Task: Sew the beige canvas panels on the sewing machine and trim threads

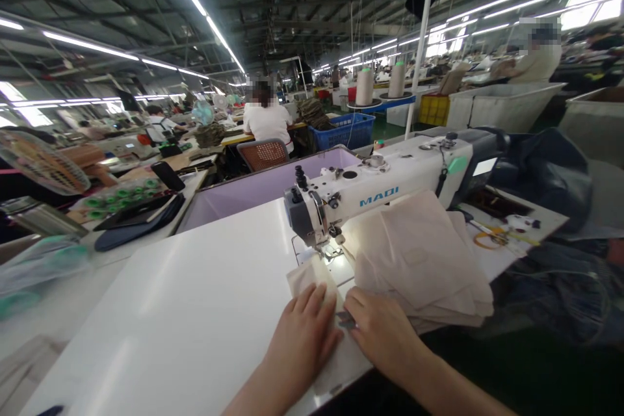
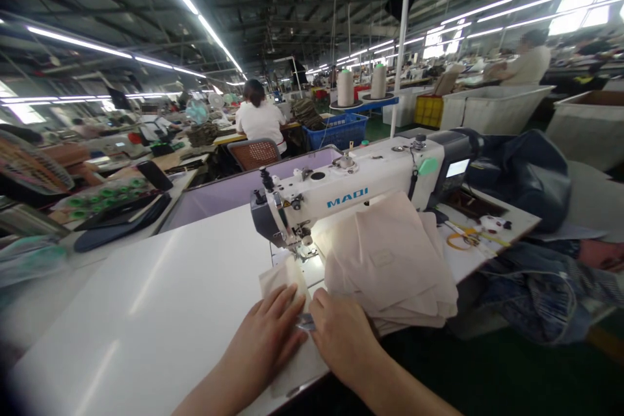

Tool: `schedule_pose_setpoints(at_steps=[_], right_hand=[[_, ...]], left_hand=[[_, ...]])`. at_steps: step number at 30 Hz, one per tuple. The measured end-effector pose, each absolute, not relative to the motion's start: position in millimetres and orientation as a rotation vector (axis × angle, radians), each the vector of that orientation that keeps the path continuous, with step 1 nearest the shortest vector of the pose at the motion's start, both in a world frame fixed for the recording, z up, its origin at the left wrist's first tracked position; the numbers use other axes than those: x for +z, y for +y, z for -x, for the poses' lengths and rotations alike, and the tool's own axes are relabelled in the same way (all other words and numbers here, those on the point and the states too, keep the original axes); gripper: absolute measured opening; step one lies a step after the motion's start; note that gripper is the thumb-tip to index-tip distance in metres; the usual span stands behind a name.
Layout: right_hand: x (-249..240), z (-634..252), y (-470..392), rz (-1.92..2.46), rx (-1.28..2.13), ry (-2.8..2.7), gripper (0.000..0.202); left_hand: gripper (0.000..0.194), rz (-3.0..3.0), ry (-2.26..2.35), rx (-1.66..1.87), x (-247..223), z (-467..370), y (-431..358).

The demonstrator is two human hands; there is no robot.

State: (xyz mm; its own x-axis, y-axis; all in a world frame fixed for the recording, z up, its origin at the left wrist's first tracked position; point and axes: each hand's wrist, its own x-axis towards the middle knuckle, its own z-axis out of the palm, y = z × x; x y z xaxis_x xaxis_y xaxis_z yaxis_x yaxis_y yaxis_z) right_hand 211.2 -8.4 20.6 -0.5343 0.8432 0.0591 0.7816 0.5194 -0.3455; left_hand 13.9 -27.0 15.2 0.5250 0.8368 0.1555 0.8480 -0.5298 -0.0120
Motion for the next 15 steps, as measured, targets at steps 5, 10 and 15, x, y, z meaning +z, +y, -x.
schedule_pose_setpoints(at_steps=[5,10,15], right_hand=[[11.1,-208.3,-5.9,1.218,0.443,-2.55,0.031],[9.2,-208.4,-8.5,1.22,0.459,-2.641,0.026],[12.3,-213.8,-14.6,1.204,0.489,-2.606,0.022]], left_hand=[[0.036,2.571,-1.509,-0.258,11.1,-3.2,-6.3],[0.052,2.508,-1.508,-0.158,6.9,0.7,4.7],[0.051,2.496,-1.413,-0.217,-4.0,-5.3,-31.6]])
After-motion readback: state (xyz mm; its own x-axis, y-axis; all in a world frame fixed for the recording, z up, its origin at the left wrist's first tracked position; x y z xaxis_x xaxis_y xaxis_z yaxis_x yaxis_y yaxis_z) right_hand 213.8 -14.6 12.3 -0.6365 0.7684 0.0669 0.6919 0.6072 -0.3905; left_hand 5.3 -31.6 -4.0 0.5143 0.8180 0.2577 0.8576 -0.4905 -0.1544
